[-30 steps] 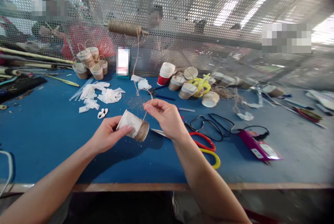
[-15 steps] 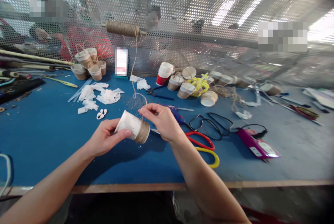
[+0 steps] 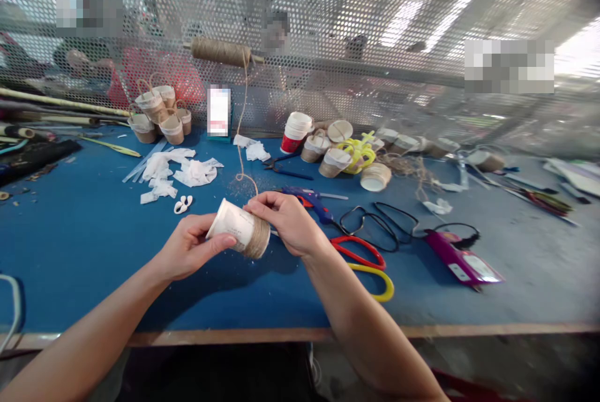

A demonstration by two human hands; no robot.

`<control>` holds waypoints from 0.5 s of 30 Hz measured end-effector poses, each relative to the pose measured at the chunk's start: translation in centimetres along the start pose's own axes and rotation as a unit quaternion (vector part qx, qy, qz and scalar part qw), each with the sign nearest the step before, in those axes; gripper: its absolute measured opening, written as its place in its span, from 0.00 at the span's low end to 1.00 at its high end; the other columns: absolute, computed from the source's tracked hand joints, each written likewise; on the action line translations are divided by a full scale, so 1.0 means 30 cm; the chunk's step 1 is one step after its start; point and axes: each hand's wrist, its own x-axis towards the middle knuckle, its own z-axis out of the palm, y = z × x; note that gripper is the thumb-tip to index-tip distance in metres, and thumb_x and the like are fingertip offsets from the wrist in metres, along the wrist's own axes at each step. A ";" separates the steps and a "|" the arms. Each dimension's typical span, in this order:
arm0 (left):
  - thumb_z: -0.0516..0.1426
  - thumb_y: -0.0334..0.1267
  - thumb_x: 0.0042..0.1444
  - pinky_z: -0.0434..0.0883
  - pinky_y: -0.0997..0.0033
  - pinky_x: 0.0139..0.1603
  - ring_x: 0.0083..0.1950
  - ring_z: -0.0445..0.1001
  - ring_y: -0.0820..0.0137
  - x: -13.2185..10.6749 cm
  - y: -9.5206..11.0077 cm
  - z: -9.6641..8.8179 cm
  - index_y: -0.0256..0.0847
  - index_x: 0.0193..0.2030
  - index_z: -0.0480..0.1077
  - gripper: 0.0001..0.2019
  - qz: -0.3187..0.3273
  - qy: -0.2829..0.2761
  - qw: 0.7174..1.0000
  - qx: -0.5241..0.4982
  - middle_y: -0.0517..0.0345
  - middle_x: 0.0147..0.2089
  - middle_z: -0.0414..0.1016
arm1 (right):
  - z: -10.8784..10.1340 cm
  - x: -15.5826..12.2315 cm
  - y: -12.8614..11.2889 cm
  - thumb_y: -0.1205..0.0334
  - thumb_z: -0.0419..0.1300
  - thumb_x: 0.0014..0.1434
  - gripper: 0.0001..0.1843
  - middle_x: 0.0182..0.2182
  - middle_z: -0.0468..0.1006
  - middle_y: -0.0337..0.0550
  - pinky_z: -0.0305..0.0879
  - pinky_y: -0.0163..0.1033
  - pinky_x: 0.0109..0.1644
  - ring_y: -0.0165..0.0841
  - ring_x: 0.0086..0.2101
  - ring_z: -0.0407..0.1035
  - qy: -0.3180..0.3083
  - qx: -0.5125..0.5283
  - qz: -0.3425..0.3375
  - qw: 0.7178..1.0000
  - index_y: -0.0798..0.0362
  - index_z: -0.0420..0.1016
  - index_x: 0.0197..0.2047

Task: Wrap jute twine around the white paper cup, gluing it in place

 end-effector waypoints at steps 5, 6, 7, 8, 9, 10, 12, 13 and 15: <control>0.57 0.34 0.51 0.61 0.79 0.22 0.22 0.60 0.77 0.002 -0.005 0.006 0.36 0.28 0.71 0.05 -0.003 0.022 1.000 -0.017 0.62 0.21 0.66 | 0.002 0.008 0.005 0.52 0.62 0.45 0.14 0.22 0.67 0.37 0.55 0.35 0.30 0.26 0.25 0.59 -0.003 0.006 0.018 1.000 0.56 0.70 0.25; 0.57 0.34 0.50 0.61 0.79 0.22 0.22 0.60 0.76 0.003 -0.006 0.007 0.36 0.28 0.71 0.05 -0.004 0.025 1.000 -0.019 0.61 0.22 0.67 | 0.002 0.009 0.007 0.52 0.62 0.45 0.14 0.22 0.67 0.36 0.54 0.35 0.29 0.26 0.25 0.59 -0.004 0.012 0.021 1.000 0.56 0.69 0.24; 0.57 0.34 0.50 0.62 0.79 0.22 0.23 0.61 0.76 0.004 -0.007 0.008 0.36 0.28 0.72 0.05 -0.004 0.028 0.999 -0.021 0.61 0.22 0.68 | 0.002 0.010 0.009 0.52 0.62 0.45 0.14 0.22 0.67 0.36 0.54 0.35 0.28 0.26 0.24 0.58 -0.005 0.018 0.024 1.000 0.56 0.69 0.24; 0.57 0.34 0.50 0.63 0.78 0.23 0.23 0.62 0.76 0.006 -0.008 0.009 0.36 0.29 0.72 0.05 -0.005 0.030 0.999 -0.023 0.61 0.22 0.69 | 0.003 0.011 0.010 0.52 0.62 0.44 0.14 0.21 0.66 0.35 0.54 0.34 0.28 0.26 0.24 0.57 -0.006 0.023 0.026 0.999 0.56 0.69 0.24; 0.57 0.34 0.50 0.63 0.78 0.23 0.23 0.62 0.76 0.007 -0.009 0.010 0.36 0.29 0.72 0.05 -0.006 0.032 0.999 -0.025 0.61 0.22 0.69 | 0.004 0.011 0.012 0.52 0.62 0.44 0.14 0.21 0.66 0.35 0.53 0.34 0.27 0.25 0.24 0.57 -0.007 0.027 0.028 0.999 0.55 0.69 0.23; 0.57 0.34 0.50 0.64 0.78 0.24 0.23 0.62 0.76 0.007 -0.009 0.010 0.36 0.29 0.72 0.05 -0.007 0.034 0.999 -0.026 0.60 0.23 0.70 | 0.004 0.011 0.013 0.52 0.63 0.43 0.14 0.21 0.66 0.35 0.53 0.34 0.27 0.25 0.24 0.57 -0.007 0.030 0.029 0.999 0.55 0.68 0.23; 0.57 0.35 0.50 0.64 0.78 0.24 0.23 0.63 0.76 0.007 -0.008 0.009 0.36 0.29 0.73 0.05 -0.008 0.037 0.999 -0.026 0.60 0.23 0.70 | 0.007 0.011 0.014 0.52 0.63 0.43 0.15 0.20 0.66 0.35 0.54 0.34 0.27 0.25 0.23 0.57 -0.007 0.031 0.030 0.999 0.55 0.68 0.23; 0.57 0.35 0.50 0.64 0.77 0.23 0.23 0.63 0.75 0.006 -0.006 0.009 0.36 0.29 0.73 0.05 -0.009 0.036 0.999 -0.024 0.60 0.22 0.70 | 0.008 0.011 0.013 0.51 0.63 0.44 0.15 0.20 0.66 0.34 0.54 0.33 0.27 0.25 0.23 0.57 -0.007 0.029 0.030 0.999 0.55 0.68 0.23; 0.57 0.35 0.50 0.64 0.77 0.23 0.22 0.63 0.75 0.004 -0.002 0.007 0.36 0.29 0.73 0.05 -0.010 0.037 0.999 -0.016 0.60 0.22 0.70 | 0.008 0.009 0.011 0.51 0.63 0.45 0.15 0.21 0.66 0.35 0.55 0.33 0.27 0.25 0.23 0.58 -0.006 0.020 0.026 0.999 0.55 0.69 0.24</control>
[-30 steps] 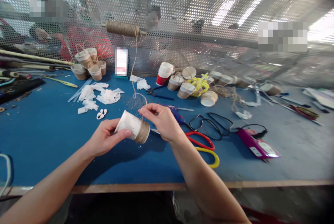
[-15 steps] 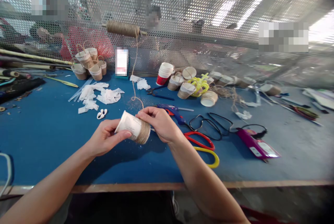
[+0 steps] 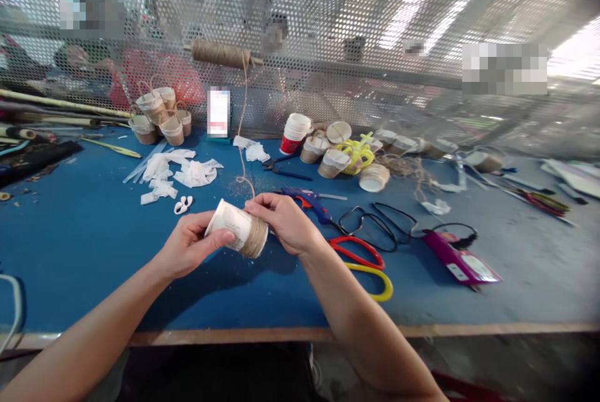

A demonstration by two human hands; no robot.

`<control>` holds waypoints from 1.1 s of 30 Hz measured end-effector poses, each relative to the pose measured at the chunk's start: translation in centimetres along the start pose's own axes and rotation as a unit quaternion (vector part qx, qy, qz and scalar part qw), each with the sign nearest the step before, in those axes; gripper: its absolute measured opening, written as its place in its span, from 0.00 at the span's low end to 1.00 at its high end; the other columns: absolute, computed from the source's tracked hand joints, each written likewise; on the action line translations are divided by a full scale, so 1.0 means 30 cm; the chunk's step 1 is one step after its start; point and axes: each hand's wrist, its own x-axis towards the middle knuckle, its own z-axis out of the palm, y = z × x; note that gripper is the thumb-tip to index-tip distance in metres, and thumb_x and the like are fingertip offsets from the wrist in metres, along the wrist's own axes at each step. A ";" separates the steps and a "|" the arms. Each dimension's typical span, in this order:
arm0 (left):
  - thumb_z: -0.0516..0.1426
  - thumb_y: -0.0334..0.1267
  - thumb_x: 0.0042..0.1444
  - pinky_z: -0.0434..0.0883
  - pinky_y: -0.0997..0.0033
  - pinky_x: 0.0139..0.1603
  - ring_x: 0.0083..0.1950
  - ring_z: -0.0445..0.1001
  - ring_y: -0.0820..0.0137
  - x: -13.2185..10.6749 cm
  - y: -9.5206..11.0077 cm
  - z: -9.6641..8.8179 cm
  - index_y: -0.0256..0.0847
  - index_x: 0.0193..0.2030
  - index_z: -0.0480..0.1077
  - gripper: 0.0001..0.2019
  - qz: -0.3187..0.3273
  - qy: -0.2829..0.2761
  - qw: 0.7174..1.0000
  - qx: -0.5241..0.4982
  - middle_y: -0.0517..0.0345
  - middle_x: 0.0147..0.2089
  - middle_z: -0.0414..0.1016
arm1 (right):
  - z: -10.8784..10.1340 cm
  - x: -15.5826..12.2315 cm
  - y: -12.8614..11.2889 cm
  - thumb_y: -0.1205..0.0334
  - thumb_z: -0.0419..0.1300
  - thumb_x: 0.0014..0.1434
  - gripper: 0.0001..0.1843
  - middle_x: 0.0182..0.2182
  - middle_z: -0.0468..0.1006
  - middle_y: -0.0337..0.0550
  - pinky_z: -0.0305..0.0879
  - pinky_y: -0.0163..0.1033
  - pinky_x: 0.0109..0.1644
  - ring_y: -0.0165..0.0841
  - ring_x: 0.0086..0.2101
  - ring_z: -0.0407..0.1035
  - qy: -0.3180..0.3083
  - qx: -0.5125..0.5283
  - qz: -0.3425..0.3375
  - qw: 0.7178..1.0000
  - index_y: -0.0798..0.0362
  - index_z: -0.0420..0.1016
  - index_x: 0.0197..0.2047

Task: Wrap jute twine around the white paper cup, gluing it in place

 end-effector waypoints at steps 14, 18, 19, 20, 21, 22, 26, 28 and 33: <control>0.61 0.35 0.45 0.68 0.72 0.33 0.31 0.72 0.68 0.022 0.010 -0.014 0.38 0.34 0.75 0.07 -0.036 -0.024 0.999 0.001 0.55 0.32 0.77 | -0.075 -0.062 -0.032 0.55 0.62 0.48 0.19 0.38 0.76 0.44 0.67 0.40 0.42 0.32 0.36 0.70 -0.073 -0.060 -0.041 0.995 0.54 0.70 0.43; 0.64 0.38 0.42 0.68 0.72 0.35 0.33 0.72 0.69 0.035 -0.001 -0.011 0.38 0.37 0.75 0.14 -0.157 -0.015 0.974 -0.160 0.55 0.34 0.77 | -0.057 -0.059 -0.020 0.61 0.64 0.46 0.20 0.41 0.73 0.44 0.66 0.42 0.46 0.33 0.40 0.69 -0.037 -0.141 -0.139 0.980 0.53 0.69 0.44; 0.64 0.39 0.42 0.68 0.73 0.34 0.32 0.72 0.71 0.040 -0.004 -0.008 0.37 0.36 0.75 0.13 -0.186 0.002 0.964 -0.192 0.55 0.33 0.77 | -0.050 -0.058 -0.017 0.62 0.64 0.47 0.19 0.42 0.72 0.45 0.66 0.42 0.47 0.33 0.41 0.68 -0.028 -0.164 -0.172 0.971 0.53 0.69 0.43; 0.64 0.39 0.41 0.67 0.74 0.33 0.31 0.72 0.72 0.044 -0.006 -0.005 0.36 0.34 0.75 0.12 -0.215 0.020 0.951 -0.219 0.55 0.32 0.77 | -0.044 -0.058 -0.014 0.63 0.63 0.47 0.18 0.43 0.71 0.45 0.65 0.41 0.47 0.33 0.42 0.67 -0.023 -0.186 -0.203 0.961 0.52 0.69 0.43; 0.64 0.40 0.41 0.67 0.74 0.32 0.29 0.71 0.73 0.048 -0.009 -0.001 0.36 0.33 0.75 0.12 -0.237 0.037 0.941 -0.240 0.55 0.30 0.77 | -0.037 -0.058 -0.011 0.64 0.63 0.47 0.17 0.44 0.70 0.45 0.65 0.41 0.47 0.33 0.43 0.66 -0.023 -0.204 -0.225 0.953 0.51 0.69 0.43; 0.64 0.40 0.41 0.67 0.75 0.31 0.28 0.70 0.73 0.050 -0.011 0.003 0.35 0.31 0.75 0.12 -0.251 0.052 0.933 -0.254 0.55 0.29 0.76 | -0.031 -0.058 -0.007 0.64 0.63 0.48 0.17 0.44 0.70 0.45 0.65 0.41 0.47 0.33 0.44 0.66 -0.026 -0.216 -0.237 0.947 0.51 0.69 0.43; 0.63 0.39 0.44 0.68 0.75 0.33 0.28 0.71 0.74 0.046 -0.018 0.015 0.35 0.32 0.75 0.10 -0.228 0.076 0.943 -0.231 0.55 0.29 0.77 | -0.022 -0.051 0.005 0.61 0.61 0.50 0.16 0.43 0.71 0.46 0.65 0.41 0.48 0.33 0.44 0.66 -0.022 -0.214 -0.231 0.949 0.52 0.68 0.44; 0.62 0.38 0.46 0.69 0.73 0.36 0.31 0.72 0.72 0.040 -0.023 0.017 0.36 0.34 0.75 0.09 -0.199 0.073 0.958 -0.192 0.55 0.31 0.77 | -0.036 -0.045 0.004 0.58 0.58 0.53 0.14 0.42 0.72 0.46 0.65 0.41 0.47 0.33 0.42 0.68 0.014 -0.200 -0.219 0.955 0.52 0.69 0.43; 0.62 0.42 0.45 0.69 0.70 0.35 0.31 0.72 0.70 0.027 -0.044 0.017 0.34 0.33 0.75 0.12 -0.177 0.083 0.971 -0.137 0.53 0.31 0.77 | -0.161 -0.021 -0.032 0.52 0.49 0.58 0.17 0.29 0.76 0.46 0.64 0.38 0.36 0.34 0.31 0.70 0.222 -0.332 -0.125 0.908 0.55 0.71 0.32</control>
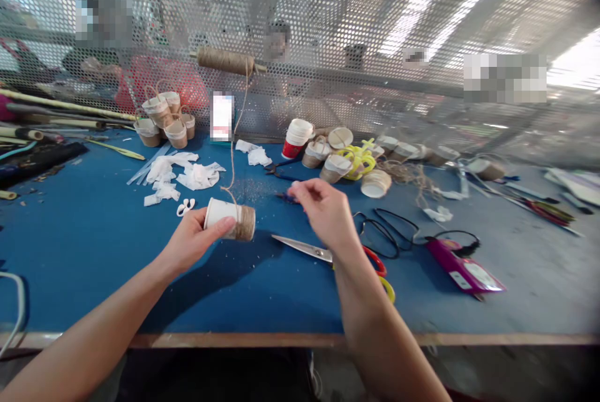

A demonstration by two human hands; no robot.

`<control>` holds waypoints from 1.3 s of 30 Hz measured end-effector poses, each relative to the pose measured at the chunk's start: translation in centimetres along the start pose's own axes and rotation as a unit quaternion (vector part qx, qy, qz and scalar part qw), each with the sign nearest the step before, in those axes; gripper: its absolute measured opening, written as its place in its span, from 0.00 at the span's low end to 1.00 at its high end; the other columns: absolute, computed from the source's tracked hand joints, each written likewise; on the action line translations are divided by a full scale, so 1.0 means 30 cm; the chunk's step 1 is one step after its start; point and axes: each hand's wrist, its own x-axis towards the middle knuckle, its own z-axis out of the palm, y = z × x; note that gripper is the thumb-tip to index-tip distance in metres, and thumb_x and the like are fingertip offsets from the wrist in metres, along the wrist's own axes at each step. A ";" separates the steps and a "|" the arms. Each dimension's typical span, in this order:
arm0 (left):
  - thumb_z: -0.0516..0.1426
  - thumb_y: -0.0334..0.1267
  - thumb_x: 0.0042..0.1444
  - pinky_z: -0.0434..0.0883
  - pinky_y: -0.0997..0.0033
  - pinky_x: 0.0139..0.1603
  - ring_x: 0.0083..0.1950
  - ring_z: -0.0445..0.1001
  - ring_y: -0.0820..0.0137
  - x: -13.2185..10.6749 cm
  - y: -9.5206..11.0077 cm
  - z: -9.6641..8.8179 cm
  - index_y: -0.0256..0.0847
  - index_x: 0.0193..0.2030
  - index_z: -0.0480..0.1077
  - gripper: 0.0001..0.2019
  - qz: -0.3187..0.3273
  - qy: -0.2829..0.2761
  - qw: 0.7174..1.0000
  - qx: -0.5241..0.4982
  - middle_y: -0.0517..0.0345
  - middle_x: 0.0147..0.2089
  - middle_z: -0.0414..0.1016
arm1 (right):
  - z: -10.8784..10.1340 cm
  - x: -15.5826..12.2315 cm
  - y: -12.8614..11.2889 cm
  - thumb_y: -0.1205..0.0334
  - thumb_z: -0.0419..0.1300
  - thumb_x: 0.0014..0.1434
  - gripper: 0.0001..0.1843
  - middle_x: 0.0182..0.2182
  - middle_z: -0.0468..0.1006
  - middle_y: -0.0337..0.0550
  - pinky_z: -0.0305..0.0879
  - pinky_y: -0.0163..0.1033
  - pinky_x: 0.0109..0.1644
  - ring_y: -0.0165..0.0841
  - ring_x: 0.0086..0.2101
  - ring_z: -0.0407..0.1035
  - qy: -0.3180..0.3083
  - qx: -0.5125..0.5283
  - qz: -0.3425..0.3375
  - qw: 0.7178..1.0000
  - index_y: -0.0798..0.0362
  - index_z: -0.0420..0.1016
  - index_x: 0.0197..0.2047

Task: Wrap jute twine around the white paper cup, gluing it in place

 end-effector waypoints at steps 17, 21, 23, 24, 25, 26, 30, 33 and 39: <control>0.64 0.40 0.38 0.64 0.77 0.22 0.21 0.64 0.77 0.003 0.004 0.029 0.33 0.24 0.74 0.10 -0.004 0.091 0.994 -0.058 0.61 0.20 0.69 | -0.051 0.145 0.265 0.64 0.60 0.44 0.17 0.10 0.65 0.41 0.55 0.35 0.25 0.35 0.22 0.67 -0.176 -0.243 0.179 0.937 0.52 0.61 0.09; 0.64 0.39 0.38 0.63 0.77 0.22 0.21 0.63 0.77 0.001 0.014 0.030 0.33 0.22 0.73 0.10 -0.002 0.092 0.995 -0.045 0.61 0.19 0.67 | -0.050 0.121 0.251 0.64 0.58 0.47 0.15 0.10 0.65 0.40 0.57 0.35 0.24 0.32 0.18 0.65 -0.153 -0.133 0.200 0.959 0.53 0.63 0.12; 0.63 0.40 0.39 0.61 0.77 0.21 0.20 0.61 0.78 -0.001 0.014 0.029 0.34 0.21 0.71 0.10 0.007 0.098 0.995 -0.026 0.62 0.18 0.65 | -0.051 0.103 0.217 0.63 0.56 0.50 0.11 0.15 0.70 0.41 0.60 0.34 0.24 0.29 0.18 0.65 -0.130 -0.058 0.202 0.969 0.55 0.66 0.18; 0.62 0.40 0.40 0.60 0.77 0.21 0.21 0.60 0.78 -0.001 0.012 0.028 0.34 0.20 0.71 0.10 0.013 0.101 0.995 -0.014 0.63 0.18 0.64 | -0.053 0.094 0.193 0.62 0.56 0.51 0.08 0.18 0.72 0.42 0.62 0.34 0.25 0.28 0.19 0.66 -0.117 -0.021 0.198 0.973 0.55 0.67 0.22; 0.62 0.41 0.41 0.59 0.77 0.21 0.21 0.59 0.78 -0.001 0.009 0.027 0.34 0.20 0.70 0.11 0.020 0.104 0.994 0.001 0.63 0.18 0.63 | -0.057 0.085 0.166 0.62 0.55 0.51 0.07 0.21 0.74 0.43 0.64 0.33 0.27 0.27 0.21 0.67 -0.105 0.014 0.193 0.975 0.55 0.67 0.25; 0.61 0.41 0.42 0.58 0.77 0.21 0.21 0.58 0.78 -0.001 0.004 0.025 0.34 0.20 0.69 0.12 0.029 0.106 0.994 0.019 0.63 0.18 0.62 | -0.062 0.074 0.136 0.61 0.56 0.51 0.06 0.23 0.75 0.43 0.65 0.33 0.29 0.27 0.22 0.68 -0.099 0.044 0.187 0.976 0.55 0.66 0.28; 0.58 0.43 0.47 0.54 0.77 0.20 0.20 0.54 0.78 0.000 -0.007 0.020 0.35 0.19 0.66 0.14 0.064 0.118 0.985 0.111 0.65 0.17 0.57 | -0.073 0.014 0.023 0.55 0.60 0.48 0.12 0.19 0.73 0.42 0.64 0.32 0.24 0.27 0.19 0.66 -0.129 0.152 0.152 0.968 0.56 0.67 0.25; 0.57 0.42 0.47 0.54 0.76 0.19 0.19 0.53 0.78 0.002 0.000 0.023 0.36 0.17 0.64 0.14 0.081 0.135 0.973 0.171 0.65 0.16 0.56 | -0.057 -0.041 -0.034 0.54 0.61 0.47 0.13 0.17 0.73 0.39 0.61 0.32 0.20 0.26 0.16 0.64 -0.156 0.202 0.080 0.963 0.56 0.70 0.30; 0.55 0.43 0.47 0.55 0.77 0.18 0.19 0.53 0.77 0.011 -0.001 0.024 0.36 0.18 0.64 0.13 0.104 0.149 0.960 0.213 0.64 0.16 0.56 | -0.018 -0.111 -0.090 0.54 0.59 0.48 0.12 0.13 0.68 0.35 0.62 0.32 0.19 0.25 0.15 0.62 -0.178 0.144 0.097 0.969 0.55 0.69 0.26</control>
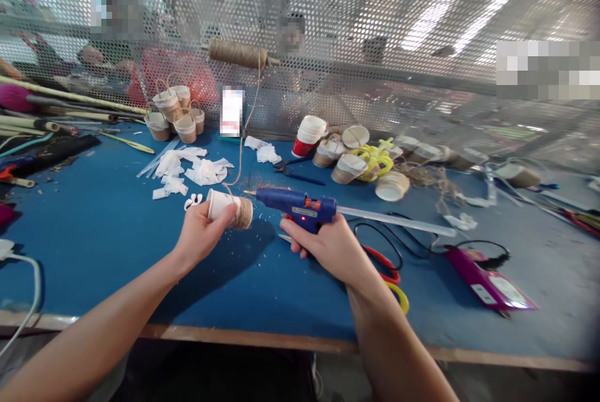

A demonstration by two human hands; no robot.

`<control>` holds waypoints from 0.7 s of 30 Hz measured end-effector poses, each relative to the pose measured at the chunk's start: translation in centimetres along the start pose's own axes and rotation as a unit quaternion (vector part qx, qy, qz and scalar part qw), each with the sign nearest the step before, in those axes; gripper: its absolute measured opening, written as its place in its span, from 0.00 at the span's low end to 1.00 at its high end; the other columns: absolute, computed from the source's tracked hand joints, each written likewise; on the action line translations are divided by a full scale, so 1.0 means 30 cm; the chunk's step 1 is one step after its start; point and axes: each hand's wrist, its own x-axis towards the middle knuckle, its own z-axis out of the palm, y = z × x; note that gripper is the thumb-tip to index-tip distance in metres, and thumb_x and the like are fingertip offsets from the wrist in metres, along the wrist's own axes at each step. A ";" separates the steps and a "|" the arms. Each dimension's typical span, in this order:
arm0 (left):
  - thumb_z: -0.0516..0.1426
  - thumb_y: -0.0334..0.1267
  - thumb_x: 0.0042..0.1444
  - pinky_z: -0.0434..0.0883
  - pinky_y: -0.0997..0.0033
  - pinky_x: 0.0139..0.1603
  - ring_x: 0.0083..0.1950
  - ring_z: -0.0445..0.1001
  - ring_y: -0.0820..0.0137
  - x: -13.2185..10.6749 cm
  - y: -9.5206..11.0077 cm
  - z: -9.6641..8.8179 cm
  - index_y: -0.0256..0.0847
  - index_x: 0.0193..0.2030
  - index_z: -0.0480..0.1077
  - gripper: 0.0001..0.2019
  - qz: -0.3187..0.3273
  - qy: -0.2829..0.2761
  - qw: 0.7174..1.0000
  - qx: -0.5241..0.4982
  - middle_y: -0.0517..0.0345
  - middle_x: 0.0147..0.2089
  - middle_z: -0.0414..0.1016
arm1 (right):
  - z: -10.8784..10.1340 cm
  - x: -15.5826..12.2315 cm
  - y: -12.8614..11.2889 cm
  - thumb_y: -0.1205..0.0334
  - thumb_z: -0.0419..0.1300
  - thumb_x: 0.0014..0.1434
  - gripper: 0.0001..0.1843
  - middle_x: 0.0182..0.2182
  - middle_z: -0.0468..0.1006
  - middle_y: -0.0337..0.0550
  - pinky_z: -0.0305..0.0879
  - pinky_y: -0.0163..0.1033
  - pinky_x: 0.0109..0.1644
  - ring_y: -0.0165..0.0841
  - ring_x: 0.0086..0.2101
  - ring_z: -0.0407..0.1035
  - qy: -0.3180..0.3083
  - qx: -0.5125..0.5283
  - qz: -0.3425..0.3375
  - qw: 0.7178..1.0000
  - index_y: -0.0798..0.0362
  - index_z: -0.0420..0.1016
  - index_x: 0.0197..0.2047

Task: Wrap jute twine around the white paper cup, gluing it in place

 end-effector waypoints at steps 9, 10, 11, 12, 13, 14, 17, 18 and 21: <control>0.54 0.42 0.50 0.55 0.78 0.17 0.18 0.52 0.78 0.002 -0.026 0.009 0.37 0.19 0.63 0.14 0.054 0.007 0.998 0.043 0.65 0.15 0.54 | 0.006 -0.024 -0.014 0.55 0.58 0.50 0.12 0.10 0.65 0.32 0.58 0.29 0.17 0.24 0.13 0.59 0.001 -0.081 0.036 0.996 0.54 0.65 0.22; 0.54 0.42 0.51 0.54 0.78 0.17 0.18 0.51 0.79 0.002 -0.027 0.010 0.37 0.19 0.62 0.14 0.061 0.006 0.997 0.046 0.65 0.15 0.54 | 0.006 -0.023 -0.015 0.55 0.58 0.50 0.12 0.10 0.65 0.32 0.58 0.30 0.17 0.24 0.13 0.59 0.001 -0.089 0.035 0.995 0.53 0.65 0.22; 0.54 0.41 0.51 0.54 0.78 0.16 0.18 0.51 0.79 0.002 -0.028 0.010 0.37 0.18 0.61 0.15 0.068 0.005 0.996 0.049 0.65 0.15 0.53 | 0.005 -0.021 -0.016 0.55 0.58 0.50 0.12 0.10 0.65 0.32 0.58 0.30 0.17 0.24 0.13 0.59 0.001 -0.096 0.033 0.995 0.53 0.65 0.22; 0.53 0.41 0.51 0.53 0.78 0.16 0.17 0.50 0.79 0.002 -0.028 0.010 0.37 0.17 0.60 0.15 0.074 0.004 0.996 0.052 0.66 0.15 0.53 | 0.005 -0.020 -0.016 0.55 0.57 0.50 0.12 0.10 0.65 0.32 0.59 0.30 0.17 0.25 0.13 0.60 0.002 -0.101 0.031 0.994 0.53 0.64 0.21; 0.53 0.41 0.51 0.53 0.78 0.16 0.17 0.50 0.79 0.002 -0.028 0.010 0.37 0.17 0.60 0.15 0.079 0.003 0.995 0.054 0.66 0.15 0.53 | 0.005 -0.019 -0.016 0.55 0.57 0.50 0.13 0.10 0.65 0.32 0.59 0.30 0.18 0.25 0.13 0.60 0.003 -0.104 0.029 0.994 0.53 0.64 0.21; 0.53 0.41 0.51 0.52 0.78 0.16 0.17 0.50 0.79 0.002 -0.027 0.011 0.37 0.17 0.59 0.16 0.082 0.003 0.995 0.056 0.66 0.15 0.52 | 0.004 -0.018 -0.015 0.55 0.57 0.50 0.13 0.10 0.65 0.32 0.59 0.30 0.18 0.25 0.12 0.60 0.003 -0.107 0.026 0.994 0.53 0.64 0.20; 0.53 0.40 0.51 0.51 0.78 0.15 0.17 0.49 0.79 0.002 -0.019 0.010 0.38 0.16 0.59 0.16 0.088 0.001 0.994 0.062 0.66 0.15 0.51 | 0.003 -0.019 -0.009 0.55 0.57 0.51 0.14 0.10 0.65 0.33 0.60 0.31 0.19 0.26 0.13 0.62 0.001 -0.122 0.019 0.992 0.52 0.63 0.19; 0.53 0.40 0.51 0.51 0.78 0.15 0.17 0.49 0.79 0.002 -0.016 0.010 0.38 0.16 0.59 0.16 0.089 0.001 0.994 0.063 0.66 0.14 0.51 | 0.002 -0.019 -0.007 0.55 0.56 0.51 0.14 0.10 0.65 0.33 0.61 0.31 0.19 0.26 0.14 0.62 -0.004 -0.128 0.011 0.992 0.52 0.63 0.19; 0.52 0.39 0.51 0.51 0.78 0.14 0.17 0.49 0.80 0.002 -0.006 0.009 0.38 0.15 0.58 0.16 0.095 -0.001 0.993 0.064 0.66 0.14 0.51 | -0.002 -0.023 -0.011 0.58 0.54 0.52 0.12 0.11 0.65 0.33 0.59 0.31 0.18 0.26 0.14 0.62 -0.022 -0.147 -0.021 0.989 0.53 0.66 0.21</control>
